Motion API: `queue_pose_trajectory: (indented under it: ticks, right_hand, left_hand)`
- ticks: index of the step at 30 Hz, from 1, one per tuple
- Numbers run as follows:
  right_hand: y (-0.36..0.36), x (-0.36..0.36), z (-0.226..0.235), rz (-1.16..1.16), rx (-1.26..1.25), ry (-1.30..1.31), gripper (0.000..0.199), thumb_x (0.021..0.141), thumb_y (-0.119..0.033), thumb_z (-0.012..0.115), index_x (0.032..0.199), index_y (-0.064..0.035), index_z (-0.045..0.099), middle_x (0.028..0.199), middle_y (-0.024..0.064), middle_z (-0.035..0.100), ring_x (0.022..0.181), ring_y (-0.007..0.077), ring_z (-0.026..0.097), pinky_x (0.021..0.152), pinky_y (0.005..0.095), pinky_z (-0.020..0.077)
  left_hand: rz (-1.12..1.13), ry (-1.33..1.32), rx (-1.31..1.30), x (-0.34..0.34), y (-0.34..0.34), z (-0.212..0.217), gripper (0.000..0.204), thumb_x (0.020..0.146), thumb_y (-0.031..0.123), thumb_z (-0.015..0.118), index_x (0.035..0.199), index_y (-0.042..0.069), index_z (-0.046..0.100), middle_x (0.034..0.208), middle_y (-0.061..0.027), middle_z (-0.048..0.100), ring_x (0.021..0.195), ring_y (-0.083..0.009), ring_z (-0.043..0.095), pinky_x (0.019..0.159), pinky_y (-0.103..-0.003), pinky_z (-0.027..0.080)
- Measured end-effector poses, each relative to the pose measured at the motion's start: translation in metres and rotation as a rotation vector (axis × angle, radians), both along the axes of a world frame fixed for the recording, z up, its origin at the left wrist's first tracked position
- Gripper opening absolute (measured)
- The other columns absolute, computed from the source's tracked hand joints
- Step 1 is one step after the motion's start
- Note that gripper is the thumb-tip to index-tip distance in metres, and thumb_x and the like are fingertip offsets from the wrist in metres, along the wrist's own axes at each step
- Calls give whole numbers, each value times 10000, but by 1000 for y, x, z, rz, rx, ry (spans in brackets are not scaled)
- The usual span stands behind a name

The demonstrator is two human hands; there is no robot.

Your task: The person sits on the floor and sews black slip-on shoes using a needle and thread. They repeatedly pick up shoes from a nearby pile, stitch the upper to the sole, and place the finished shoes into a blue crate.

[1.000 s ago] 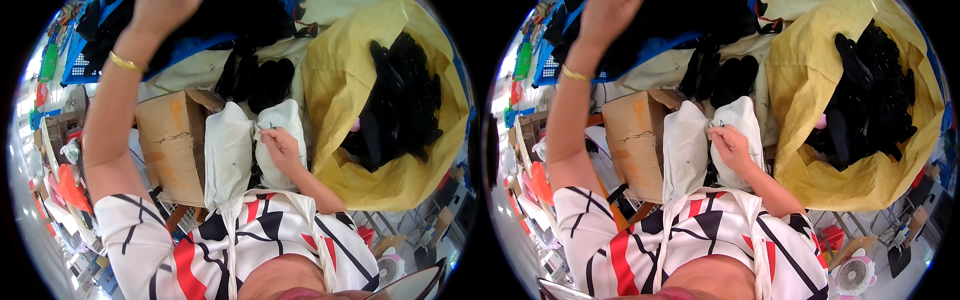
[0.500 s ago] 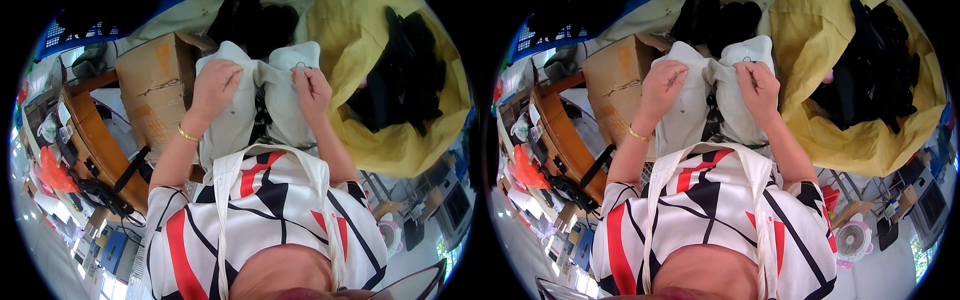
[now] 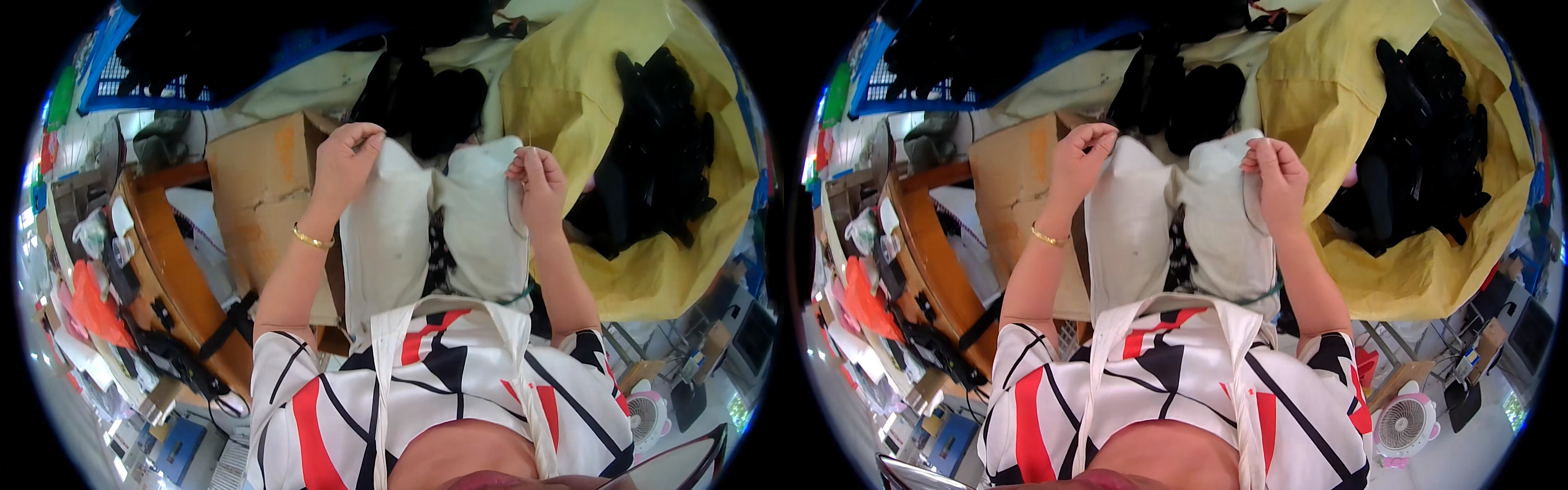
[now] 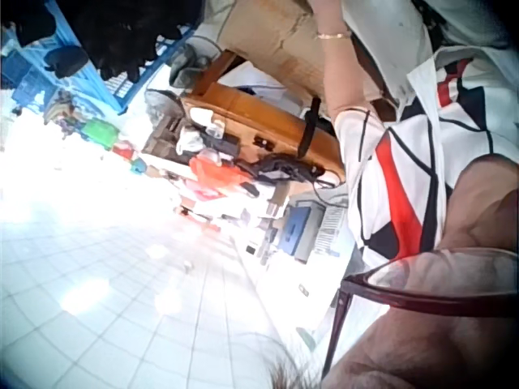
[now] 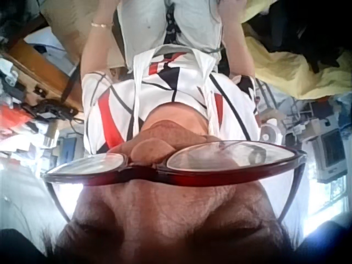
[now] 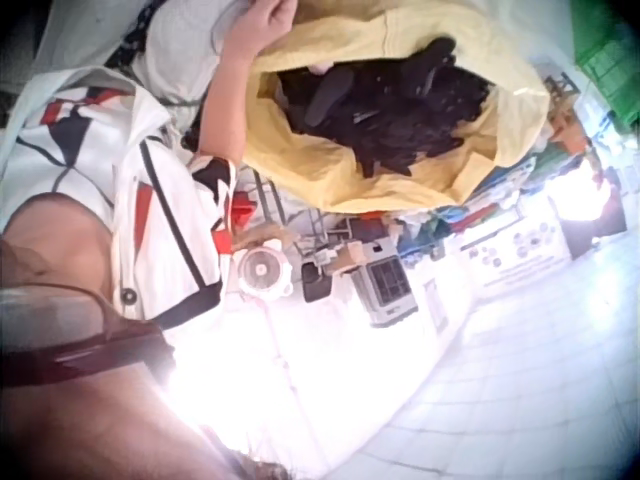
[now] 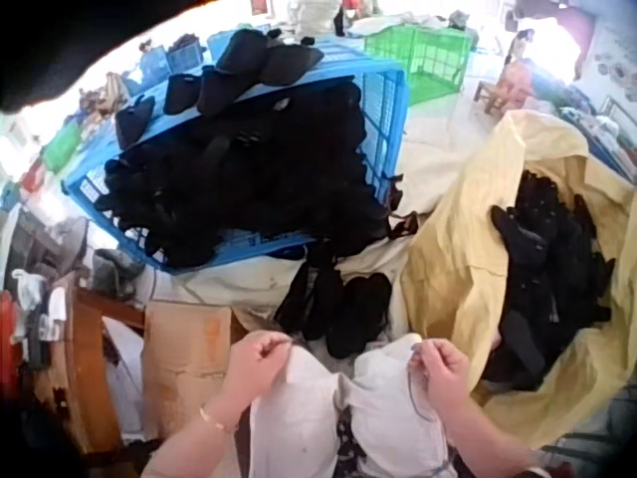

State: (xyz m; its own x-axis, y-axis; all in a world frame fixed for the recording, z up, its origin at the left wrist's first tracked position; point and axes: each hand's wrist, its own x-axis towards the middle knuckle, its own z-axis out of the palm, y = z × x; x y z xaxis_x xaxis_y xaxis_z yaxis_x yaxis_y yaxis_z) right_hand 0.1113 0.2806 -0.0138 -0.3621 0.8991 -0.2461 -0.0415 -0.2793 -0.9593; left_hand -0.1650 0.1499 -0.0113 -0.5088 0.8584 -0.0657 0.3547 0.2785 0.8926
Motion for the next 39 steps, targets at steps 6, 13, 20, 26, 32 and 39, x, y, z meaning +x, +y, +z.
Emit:
queue_pose_trajectory:
  ticks: [6,13,20,26,32,39]
  right_hand:
    - [90,-18,-110,223,-69,-332,294,966,-255,637,1088,13,644,953,27,654,848,96,603,787,238,487]
    - [131,-49,-258,247,-243,-580,698,870,-559,669,1111,94,622,942,133,668,867,161,615,815,298,500]
    - [147,-84,-341,245,-136,-798,1032,809,-717,618,1281,193,495,1178,291,625,1125,324,617,957,341,478]
    - [118,-104,-356,278,-616,-584,1078,826,-745,557,1394,157,395,1400,303,485,1336,354,464,1113,354,345]
    - [114,-134,-276,232,-835,-448,987,825,-605,687,1395,144,390,1385,260,492,1239,321,539,1061,374,418]
    - [126,-124,-149,309,-403,-324,768,849,-497,719,1271,117,533,1152,181,647,1029,241,640,901,339,508]
  left_hand:
    - [88,-32,-305,-84,92,-154,558,875,401,690,1210,-39,619,1195,-216,661,1127,-323,632,962,-381,486]
    - [308,39,-603,-127,146,-284,878,855,623,614,1229,-166,531,1234,-344,587,1194,-430,567,1013,-426,439]
    - [262,-187,-598,-103,155,-340,971,849,719,550,1299,-140,499,1288,-361,546,1245,-457,521,1036,-429,420]
    - [212,-719,-752,-36,153,-321,930,850,663,590,1439,-35,416,1437,-239,481,1341,-348,454,1082,-373,376]
    - [253,-1076,-532,-8,122,-346,883,918,633,519,1472,-36,359,1453,-198,465,1336,-285,454,1096,-349,368]
    - [66,-1311,-188,-13,137,-238,848,943,635,498,1474,-12,364,1446,-168,472,1302,-254,485,1082,-344,390]
